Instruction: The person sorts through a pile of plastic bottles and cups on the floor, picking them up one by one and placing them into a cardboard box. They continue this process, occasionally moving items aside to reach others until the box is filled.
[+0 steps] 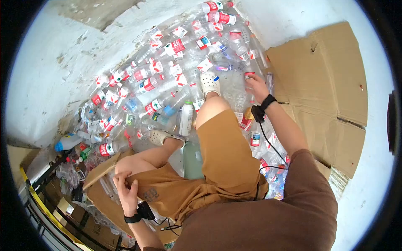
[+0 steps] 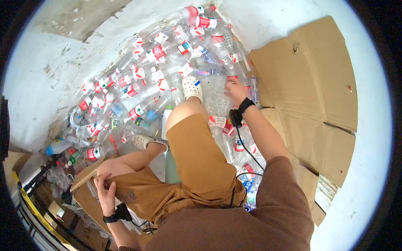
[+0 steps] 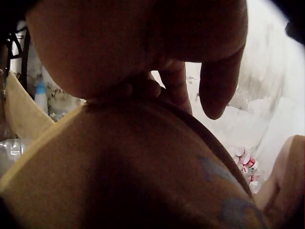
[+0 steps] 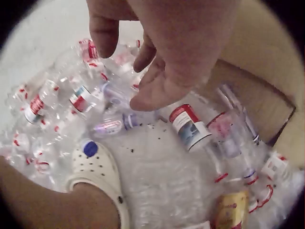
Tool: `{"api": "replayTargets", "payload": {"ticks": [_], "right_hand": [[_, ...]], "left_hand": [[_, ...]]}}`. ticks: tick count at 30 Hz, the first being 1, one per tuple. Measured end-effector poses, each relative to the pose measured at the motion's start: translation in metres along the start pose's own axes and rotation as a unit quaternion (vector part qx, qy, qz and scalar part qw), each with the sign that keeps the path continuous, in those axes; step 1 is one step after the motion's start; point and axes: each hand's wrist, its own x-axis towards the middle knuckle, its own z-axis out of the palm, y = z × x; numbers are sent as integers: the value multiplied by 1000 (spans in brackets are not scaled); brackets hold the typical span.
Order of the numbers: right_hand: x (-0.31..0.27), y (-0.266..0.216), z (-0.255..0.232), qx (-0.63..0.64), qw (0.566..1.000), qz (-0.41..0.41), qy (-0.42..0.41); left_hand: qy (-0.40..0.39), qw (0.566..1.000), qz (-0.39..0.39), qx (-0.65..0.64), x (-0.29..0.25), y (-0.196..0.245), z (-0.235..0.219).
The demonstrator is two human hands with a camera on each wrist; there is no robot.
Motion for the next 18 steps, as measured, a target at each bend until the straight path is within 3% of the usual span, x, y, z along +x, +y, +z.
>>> {"api": "replayTargets", "payload": {"ticks": [2,4,5,7,11,13,14,17,18], "right_hand": [[53,18,-8,-54,998,19,29],[100,30,-16,-312,942,-62,106],[116,30,-17,-309,943,-59,107],[130,7,-10,-400,880,-204,157],[152,-45,17,-482,838,-189,173],[158,-61,34,-520,809,-207,179],[185,-47,27,-503,792,-307,158],[204,-21,47,-509,814,-232,157],[184,-22,57,-581,776,-198,146]], "left_hand": [[-3,1000,-15,-6,7,7,2],[-3,998,-62,-24,13,21,2],[-6,998,-61,-21,18,21,2],[-17,997,-76,2,21,18,0],[-26,994,-105,9,27,19,0],[-17,997,-81,5,31,23,3],[-20,995,-99,-10,32,25,3],[-41,993,-112,11,35,23,0],[-45,993,-112,9,37,23,0]]}}
